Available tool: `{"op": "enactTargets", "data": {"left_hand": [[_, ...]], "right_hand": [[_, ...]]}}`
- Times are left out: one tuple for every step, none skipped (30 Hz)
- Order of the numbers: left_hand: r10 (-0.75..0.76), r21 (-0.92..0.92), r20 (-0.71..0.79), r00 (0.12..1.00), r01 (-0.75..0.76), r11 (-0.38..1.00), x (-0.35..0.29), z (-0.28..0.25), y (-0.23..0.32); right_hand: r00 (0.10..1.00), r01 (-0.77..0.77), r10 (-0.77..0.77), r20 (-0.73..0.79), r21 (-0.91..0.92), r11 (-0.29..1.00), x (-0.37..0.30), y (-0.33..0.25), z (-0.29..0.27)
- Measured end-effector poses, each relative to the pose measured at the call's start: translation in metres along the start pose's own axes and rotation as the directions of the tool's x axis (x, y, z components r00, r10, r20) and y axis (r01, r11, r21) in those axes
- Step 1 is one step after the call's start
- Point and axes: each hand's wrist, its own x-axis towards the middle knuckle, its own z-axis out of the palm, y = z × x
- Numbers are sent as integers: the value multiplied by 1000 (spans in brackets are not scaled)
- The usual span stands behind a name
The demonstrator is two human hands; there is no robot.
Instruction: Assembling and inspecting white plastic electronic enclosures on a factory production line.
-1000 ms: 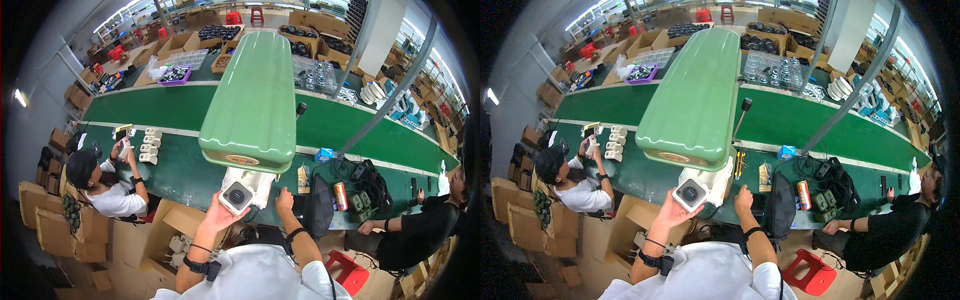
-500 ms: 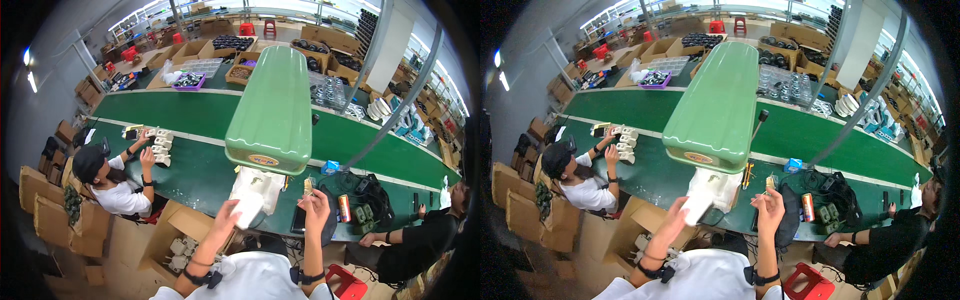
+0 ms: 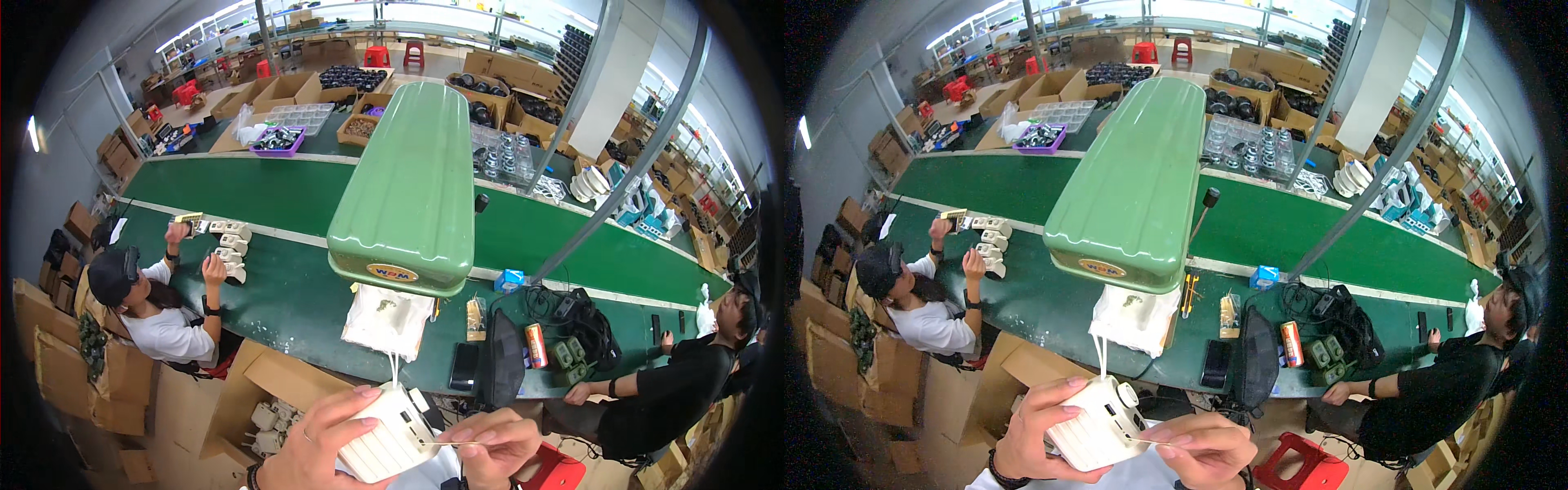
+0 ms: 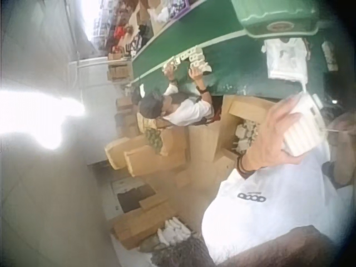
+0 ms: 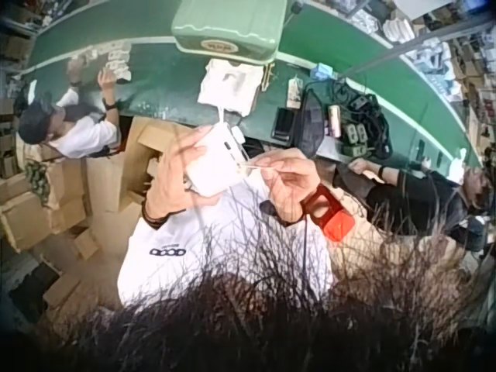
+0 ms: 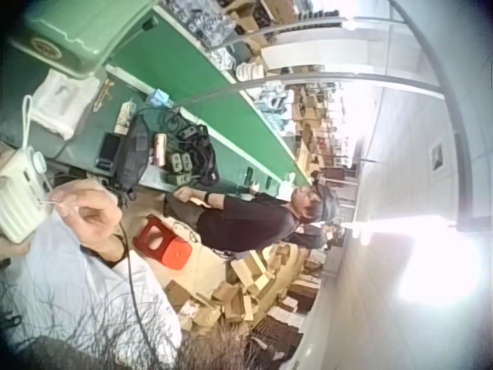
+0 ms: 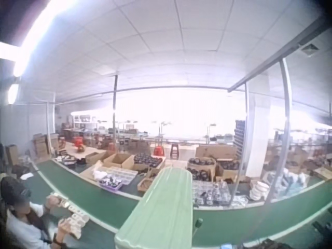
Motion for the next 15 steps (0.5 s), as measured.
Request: {"op": "enactTargets", "data": {"left_hand": [[0,0,-3,1000,0,1000,0,0,0],[3,11,-5,1000,-3,1000,-1,1,0],[6,21,-7,1000,-6,1000,-1,1,-1],[4,21,-8,1000,-3,1000,-1,1,-1],[4,16,-5,1000,-4,1000,-1,1,-2],[4,12,-2,1000,-4,1000,-2,1,-3],[3,11,-4,1000,-2,1000,-1,1,-3],[-2,14,-4,1000,2,1000,-1,0,-4],[-6,16,-4,1000,7,1000,-1,0,-4],[-7,15,-6,1000,7,1000,-1,0,-5],[-17,25,5,1000,17,1000,0,0,-6],[-27,34,15,1000,27,999,0,-1,-6],[-28,37,14,1000,27,999,0,0,-6],[-37,33,23,999,36,999,0,0,-7],[-45,29,31,999,44,999,0,0,-7]], "right_hand": [[1000,3,-3,15,-55,998,-1,1,0],[1000,7,-4,29,-110,994,-1,1,1],[1000,5,-2,31,-110,994,-2,3,5],[999,27,-34,-40,-165,986,-2,4,11],[992,44,-70,-109,-221,974,-3,4,15],[992,42,-67,-108,-221,974,-5,8,13],[991,67,-101,-83,-335,940,-5,16,11],[990,94,-131,-53,-444,891,-5,19,10],[990,94,-131,-51,-444,891,-7,17,10],[996,62,-86,-38,-417,907,-6,10,11],[999,30,-42,-22,-390,920,-4,6,12],[999,31,-43,-21,-392,919,-5,9,13],[995,36,-76,-68,-460,887,-9,16,15],[987,37,-112,-112,-525,850,-12,21,16],[987,39,-115,-112,-524,851,-15,25,15]]}}
